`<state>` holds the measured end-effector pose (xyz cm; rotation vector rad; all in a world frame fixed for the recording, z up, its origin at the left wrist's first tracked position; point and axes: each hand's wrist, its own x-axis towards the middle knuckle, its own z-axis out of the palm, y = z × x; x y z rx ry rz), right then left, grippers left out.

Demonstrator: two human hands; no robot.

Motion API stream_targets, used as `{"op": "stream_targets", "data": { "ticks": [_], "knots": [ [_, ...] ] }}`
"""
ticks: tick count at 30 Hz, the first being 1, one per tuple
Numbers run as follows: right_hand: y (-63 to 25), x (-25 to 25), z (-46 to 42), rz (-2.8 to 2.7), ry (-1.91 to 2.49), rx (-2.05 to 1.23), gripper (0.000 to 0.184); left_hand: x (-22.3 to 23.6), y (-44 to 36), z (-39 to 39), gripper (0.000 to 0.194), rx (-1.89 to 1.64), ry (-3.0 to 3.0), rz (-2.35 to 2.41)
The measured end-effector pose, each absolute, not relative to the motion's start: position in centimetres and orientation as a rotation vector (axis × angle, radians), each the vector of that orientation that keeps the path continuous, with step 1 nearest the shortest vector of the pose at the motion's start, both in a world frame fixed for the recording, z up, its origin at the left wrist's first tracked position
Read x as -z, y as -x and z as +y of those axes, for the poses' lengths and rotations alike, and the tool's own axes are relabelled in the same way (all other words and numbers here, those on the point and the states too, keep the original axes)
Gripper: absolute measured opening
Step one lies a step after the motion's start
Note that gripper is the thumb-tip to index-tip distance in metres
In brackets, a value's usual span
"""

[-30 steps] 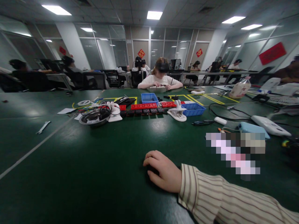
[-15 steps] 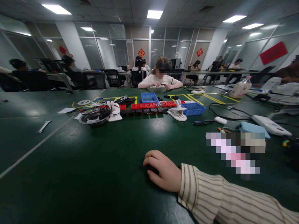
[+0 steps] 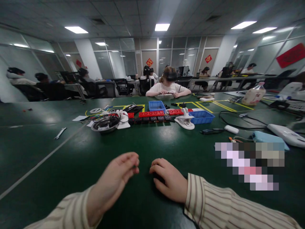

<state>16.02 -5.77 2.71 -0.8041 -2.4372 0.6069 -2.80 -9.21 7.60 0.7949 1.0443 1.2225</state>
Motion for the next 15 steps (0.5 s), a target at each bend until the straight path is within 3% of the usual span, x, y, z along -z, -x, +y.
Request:
{"op": "stream_targets", "data": {
  "ticks": [6,15],
  "knots": [
    [-15.9,-2.3,-5.7,-2.392,0.738,-0.629,0.014,-2.6,-1.2,-10.2,0.034,-0.936,-0.650,0.670],
    [-15.7,-2.4,-5.6,-2.382,0.756,-0.664,0.015,-1.6,-0.4,-8.7,0.035,-0.902,-0.720,0.755]
  ]
}}
